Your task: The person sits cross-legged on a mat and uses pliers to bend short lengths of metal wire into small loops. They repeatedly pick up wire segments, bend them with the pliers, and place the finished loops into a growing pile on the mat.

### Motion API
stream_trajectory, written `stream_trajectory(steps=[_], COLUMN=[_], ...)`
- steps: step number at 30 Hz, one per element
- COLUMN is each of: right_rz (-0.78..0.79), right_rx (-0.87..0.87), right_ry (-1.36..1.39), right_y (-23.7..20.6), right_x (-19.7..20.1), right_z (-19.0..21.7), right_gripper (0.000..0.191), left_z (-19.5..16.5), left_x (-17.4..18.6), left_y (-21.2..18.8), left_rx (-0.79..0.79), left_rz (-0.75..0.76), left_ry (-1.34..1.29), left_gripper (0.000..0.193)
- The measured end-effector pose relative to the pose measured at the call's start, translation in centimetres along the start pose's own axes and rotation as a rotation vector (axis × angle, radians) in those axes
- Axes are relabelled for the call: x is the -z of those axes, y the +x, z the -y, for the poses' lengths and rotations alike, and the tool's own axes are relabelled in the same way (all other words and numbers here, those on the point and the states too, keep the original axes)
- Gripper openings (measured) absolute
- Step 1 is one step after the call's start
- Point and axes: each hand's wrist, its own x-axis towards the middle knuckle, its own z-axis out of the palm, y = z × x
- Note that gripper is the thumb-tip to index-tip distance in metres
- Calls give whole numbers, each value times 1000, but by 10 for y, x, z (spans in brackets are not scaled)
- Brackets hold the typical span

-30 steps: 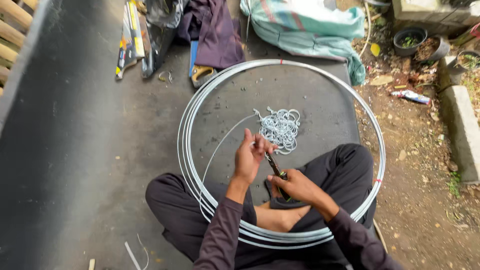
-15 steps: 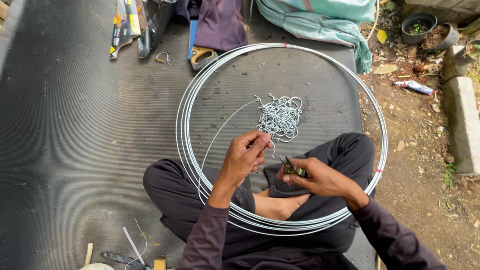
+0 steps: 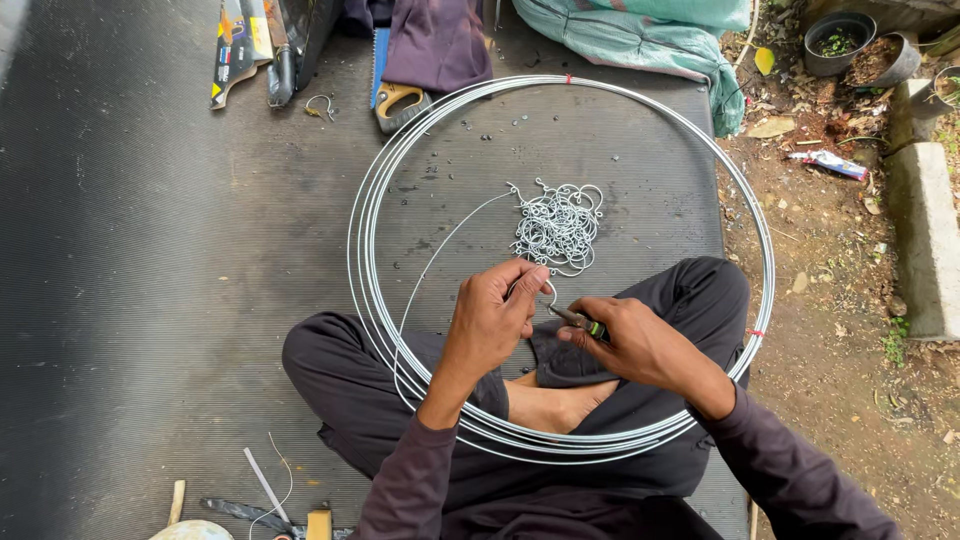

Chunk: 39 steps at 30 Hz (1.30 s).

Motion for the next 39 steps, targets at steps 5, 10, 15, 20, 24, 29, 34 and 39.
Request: stream_trajectory(steps=[5,10,15,20,24,29,34,39], right_rz=[-18,-79,-142,-53,121,60,-131,-238], right_rx=[-37,-3,-24,-89,-179,33,160,176], right_ry=[-68,-106,-121,-34,83,-79,-273,-232], right_y=[-1,-4,-9,-17,-21,-7,-4,-13], right_x=[-3,-10,-18,-18,-12,0,-1,-8], right_z=[-3,-5,-6,-4,-2,-10,-20,-18], right_gripper=[36,39,38,38,32,36,44,52], left_z=[-6,-8,0,15,28,32,25,16], left_x=[1,1,-4,-7,-4,-7,-4,-6], left_y=[-1,-3,-3,-2,-5,4,3,-2], left_rx=[-26,-77,-448,-374,-390,-181,-5,-72], left_rz=[1,11,6,165,210,214,267,349], left_ry=[-6,175,86,-41,-23,-221,-441,-452], left_gripper=[29,30,31,30,31,42,42,40])
